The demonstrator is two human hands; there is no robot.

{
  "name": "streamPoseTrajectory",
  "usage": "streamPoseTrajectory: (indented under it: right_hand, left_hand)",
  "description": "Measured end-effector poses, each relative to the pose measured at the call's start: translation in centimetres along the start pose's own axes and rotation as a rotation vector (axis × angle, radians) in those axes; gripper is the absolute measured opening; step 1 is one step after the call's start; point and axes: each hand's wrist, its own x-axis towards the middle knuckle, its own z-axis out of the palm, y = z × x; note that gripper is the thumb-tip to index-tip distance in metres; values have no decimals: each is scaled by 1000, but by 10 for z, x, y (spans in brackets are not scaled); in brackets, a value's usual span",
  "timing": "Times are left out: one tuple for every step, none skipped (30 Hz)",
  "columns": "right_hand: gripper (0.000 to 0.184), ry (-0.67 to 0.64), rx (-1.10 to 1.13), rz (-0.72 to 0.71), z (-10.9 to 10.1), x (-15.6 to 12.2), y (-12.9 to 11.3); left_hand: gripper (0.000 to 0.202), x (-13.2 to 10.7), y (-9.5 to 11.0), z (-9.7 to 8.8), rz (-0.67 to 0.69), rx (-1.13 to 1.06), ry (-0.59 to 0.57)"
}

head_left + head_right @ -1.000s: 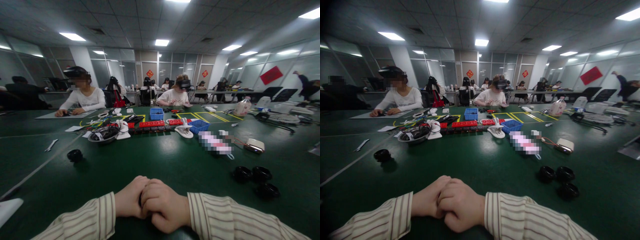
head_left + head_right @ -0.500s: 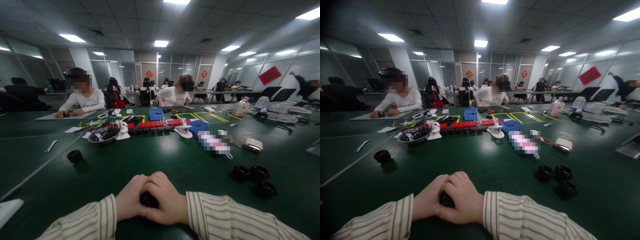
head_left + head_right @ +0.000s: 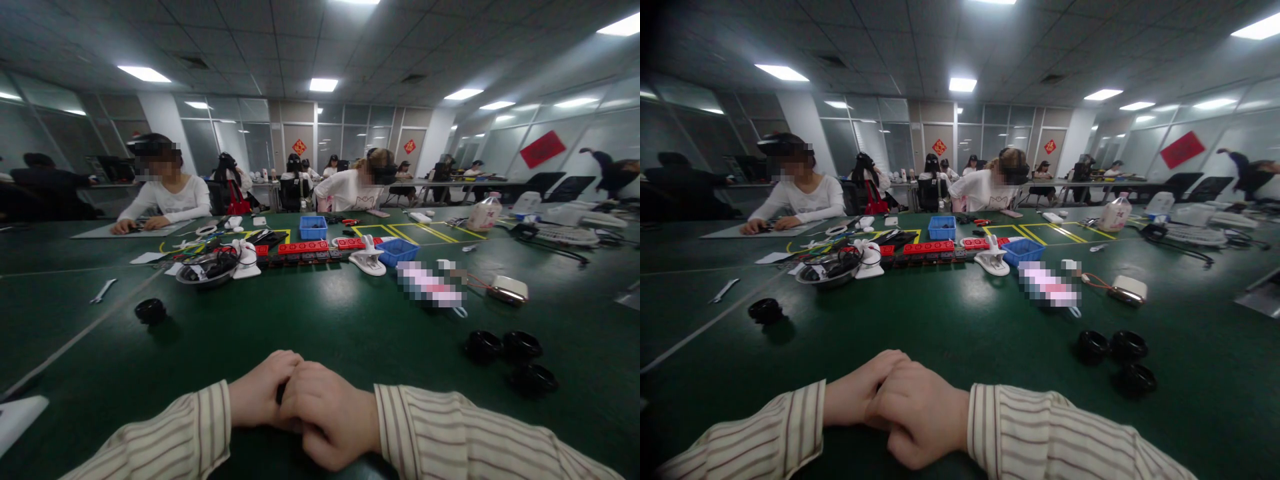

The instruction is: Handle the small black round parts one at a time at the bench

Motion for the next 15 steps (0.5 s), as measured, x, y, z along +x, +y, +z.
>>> streamPoseTrajectory:
  right_hand:
    - [26, 23, 3, -11, 0, 0, -1]
    - [27, 54, 6, -17, -1, 1, -1]
    - [28, 88, 7, -9, -3, 2, -2]
    - [28, 121, 4, 11, -4, 2, -3]
    - [28, 149, -1, 43, -6, 3, -4]
    - [27, 171, -9, 84, -7, 3, -5]
    - [28, 186, -18, 133, -8, 3, -5]
    - [28, 193, -30, 185, -9, 3, -5]
    - [29, 188, -44, 234, -8, 2, -4]
    - [29, 170, -60, 275, -7, 1, -4]
    - [28, 145, -77, 304, -6, 0, -3]
    - [26, 120, -95, 322, -5, 0, -2]
    - [24, 96, -109, 329, -4, -1, -1]
    - [21, 76, -120, 327, -3, -1, 0]
    - [18, 64, -126, 319, -2, -1, 0]
  left_hand:
    - [48, 0, 1, -1, 4, -19, -3]
    - [54, 0, 2, -2, 24, -38, -6]
    - [60, -1, 3, -3, 52, -58, -6]
    - [66, -1, 4, -3, 74, -75, 0]
    - [69, -1, 5, -2, 83, -88, 16]
    - [71, -2, 5, -1, 75, -94, 41]
    - [73, -2, 5, 1, 53, -92, 69]
    - [75, -2, 6, 2, 25, -82, 94]
    - [75, -3, 7, 4, -1, -69, 107]
    - [73, -3, 8, 5, -18, -52, 113]
    - [68, -3, 10, 5, -32, -33, 115]
    - [60, -2, 11, 5, -43, -15, 114]
    - [52, -2, 13, 5, -47, -1, 112]
    - [46, -2, 15, 4, -50, 8, 109]
    - [41, -1, 16, 3, -51, 10, 104]
